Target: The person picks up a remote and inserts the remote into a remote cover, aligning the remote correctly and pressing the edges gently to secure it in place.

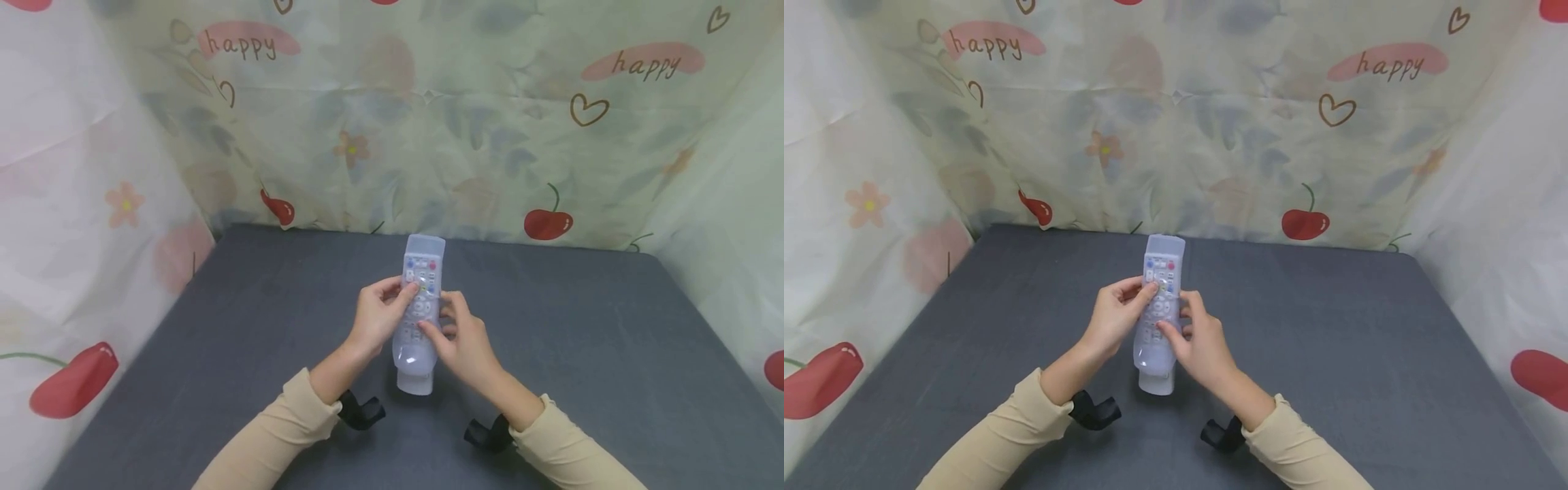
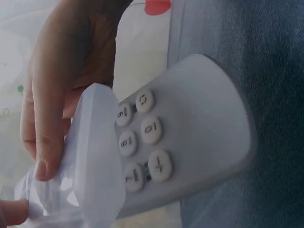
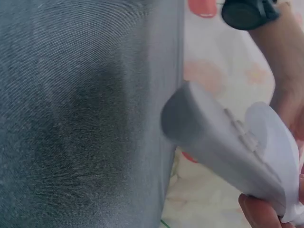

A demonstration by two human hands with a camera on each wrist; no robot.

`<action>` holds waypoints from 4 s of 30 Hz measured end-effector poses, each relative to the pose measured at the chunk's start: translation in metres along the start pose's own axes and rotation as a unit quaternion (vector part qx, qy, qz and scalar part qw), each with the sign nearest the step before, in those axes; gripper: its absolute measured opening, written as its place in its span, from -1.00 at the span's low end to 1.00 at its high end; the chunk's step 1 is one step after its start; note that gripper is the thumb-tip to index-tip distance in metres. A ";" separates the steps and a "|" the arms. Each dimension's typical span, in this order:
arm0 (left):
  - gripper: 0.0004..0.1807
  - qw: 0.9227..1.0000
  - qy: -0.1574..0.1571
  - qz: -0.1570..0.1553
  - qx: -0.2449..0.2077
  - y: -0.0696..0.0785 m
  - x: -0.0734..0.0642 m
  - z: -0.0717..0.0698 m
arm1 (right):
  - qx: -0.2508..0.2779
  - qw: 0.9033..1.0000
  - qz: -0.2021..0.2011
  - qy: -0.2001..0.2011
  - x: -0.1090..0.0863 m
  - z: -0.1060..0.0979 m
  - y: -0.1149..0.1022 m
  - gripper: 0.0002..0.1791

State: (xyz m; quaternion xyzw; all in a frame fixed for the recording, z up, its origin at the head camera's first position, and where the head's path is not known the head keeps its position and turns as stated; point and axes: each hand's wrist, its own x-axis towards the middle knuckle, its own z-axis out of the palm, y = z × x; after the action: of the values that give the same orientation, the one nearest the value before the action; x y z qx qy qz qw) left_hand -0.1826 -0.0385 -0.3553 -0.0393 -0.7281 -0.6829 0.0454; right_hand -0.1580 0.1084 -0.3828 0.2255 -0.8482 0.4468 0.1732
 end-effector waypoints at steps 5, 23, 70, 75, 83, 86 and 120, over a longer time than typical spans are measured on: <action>-0.65 1.000 -0.010 0.026 0.004 0.004 0.001 -0.004 | 0.022 0.999 0.032 -0.003 0.002 -0.005 0.002 -0.56; -0.78 0.977 0.028 0.149 0.152 0.003 -0.003 -0.003 | 0.096 0.988 0.124 -0.010 -0.001 -0.001 -0.005 -0.56; -0.65 0.990 -0.086 0.016 0.110 0.007 0.010 -0.020 | 0.131 0.977 0.153 -0.066 0.006 -0.010 -0.006 -0.47; -0.67 0.989 -0.110 0.006 0.098 0.010 0.009 -0.021 | 0.133 0.975 0.156 -0.087 0.005 -0.012 -0.003 -0.48; -0.69 0.983 -0.107 0.023 0.145 0.005 0.010 -0.021 | 0.141 0.972 0.146 -0.116 0.004 -0.014 0.003 -0.46; -0.71 0.980 -0.080 0.045 0.177 0.004 0.008 -0.019 | 0.153 0.970 0.137 -0.127 0.005 -0.014 0.005 -0.46; -0.66 0.996 -0.077 0.020 0.043 -0.013 0.000 -0.009 | 0.042 0.987 0.089 -0.126 0.038 -0.039 0.008 -0.75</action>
State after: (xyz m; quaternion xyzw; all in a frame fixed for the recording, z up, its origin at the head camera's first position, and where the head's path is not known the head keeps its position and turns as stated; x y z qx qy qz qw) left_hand -0.1841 -0.0488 -0.3672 -0.1046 -0.7570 -0.6450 0.0047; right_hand -0.1908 0.1362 -0.3479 0.2104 -0.8606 0.4637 0.0147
